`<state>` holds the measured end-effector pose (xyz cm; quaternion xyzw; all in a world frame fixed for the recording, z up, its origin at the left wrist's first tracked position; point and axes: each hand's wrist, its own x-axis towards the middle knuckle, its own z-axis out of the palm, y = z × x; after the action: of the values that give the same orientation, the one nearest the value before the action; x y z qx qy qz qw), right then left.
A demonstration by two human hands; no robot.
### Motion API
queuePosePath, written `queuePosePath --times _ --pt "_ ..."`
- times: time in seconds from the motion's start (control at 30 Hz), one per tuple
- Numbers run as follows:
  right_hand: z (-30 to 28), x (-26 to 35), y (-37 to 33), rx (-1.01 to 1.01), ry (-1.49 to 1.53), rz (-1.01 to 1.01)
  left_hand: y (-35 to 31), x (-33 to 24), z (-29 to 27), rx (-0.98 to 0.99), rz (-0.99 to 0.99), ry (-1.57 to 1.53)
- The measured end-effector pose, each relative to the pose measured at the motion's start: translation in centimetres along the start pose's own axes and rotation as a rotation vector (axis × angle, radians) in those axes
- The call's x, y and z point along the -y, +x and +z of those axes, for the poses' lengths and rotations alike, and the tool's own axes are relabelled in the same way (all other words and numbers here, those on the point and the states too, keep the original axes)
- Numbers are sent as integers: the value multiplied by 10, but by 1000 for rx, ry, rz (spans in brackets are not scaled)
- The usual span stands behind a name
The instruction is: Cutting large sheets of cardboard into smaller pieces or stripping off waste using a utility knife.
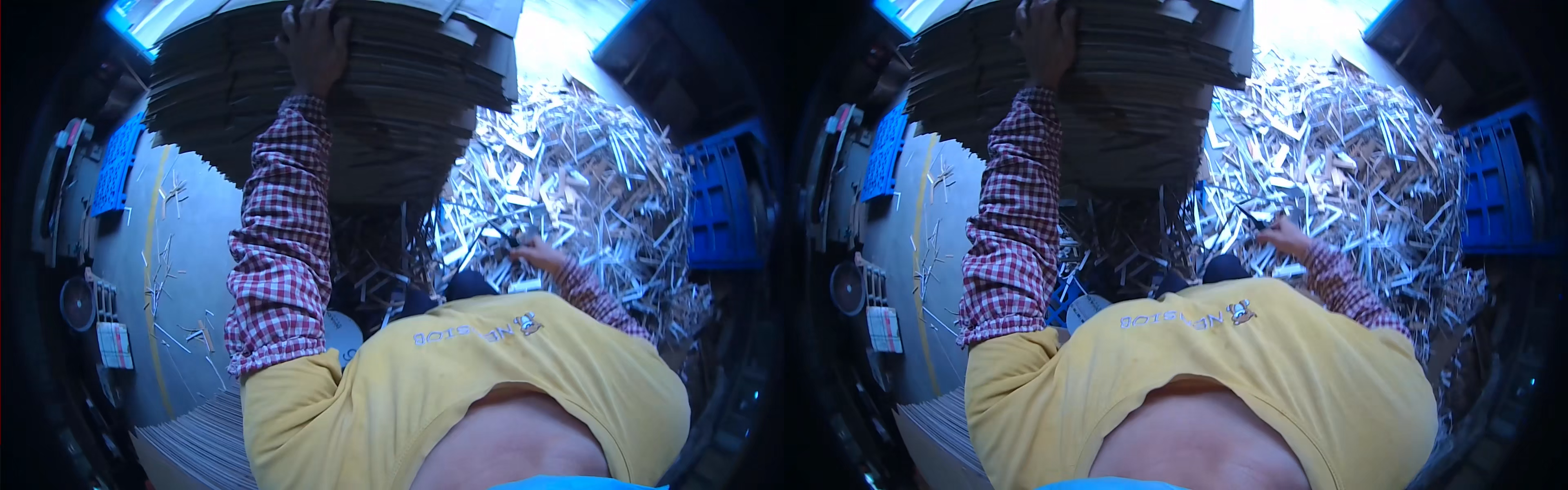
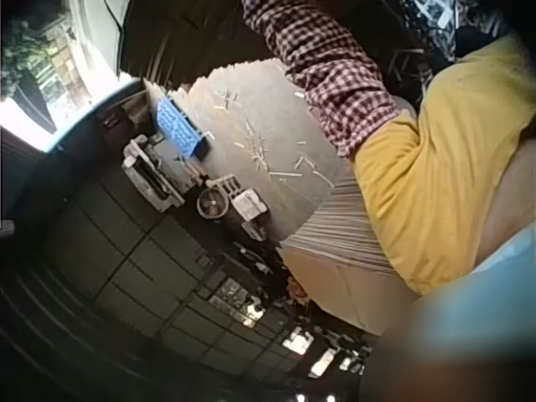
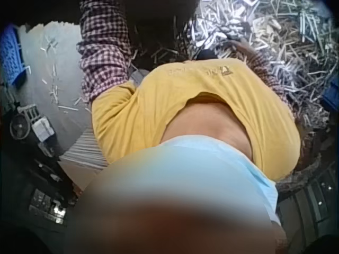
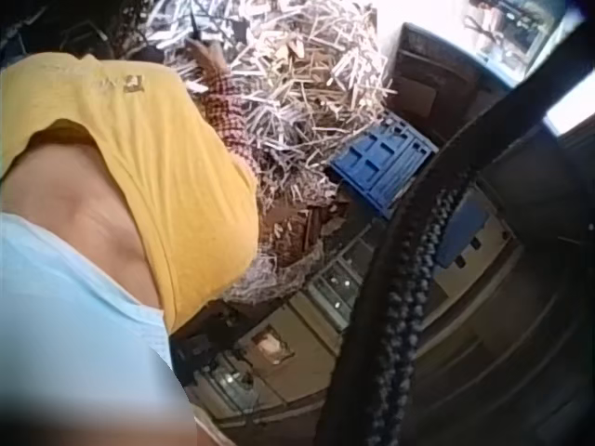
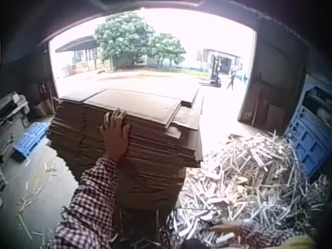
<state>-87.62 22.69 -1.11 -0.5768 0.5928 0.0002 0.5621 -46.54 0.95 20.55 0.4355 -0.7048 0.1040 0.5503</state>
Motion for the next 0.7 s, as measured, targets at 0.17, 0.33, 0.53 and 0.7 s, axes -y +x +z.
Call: queuePosePath --times 0.17,0.33,0.53,0.7 --pt "-9 147 -39 -96 149 -348 2 4 7 -25 129 460" --pt "-18 222 -25 -252 96 -745 18 -1 -19 140 160 386" --pt "-34 229 0 -188 -58 -800 6 1 0 7 190 320" --pt "-19 252 -9 -190 418 -432 2 7 -2 -37 201 364"
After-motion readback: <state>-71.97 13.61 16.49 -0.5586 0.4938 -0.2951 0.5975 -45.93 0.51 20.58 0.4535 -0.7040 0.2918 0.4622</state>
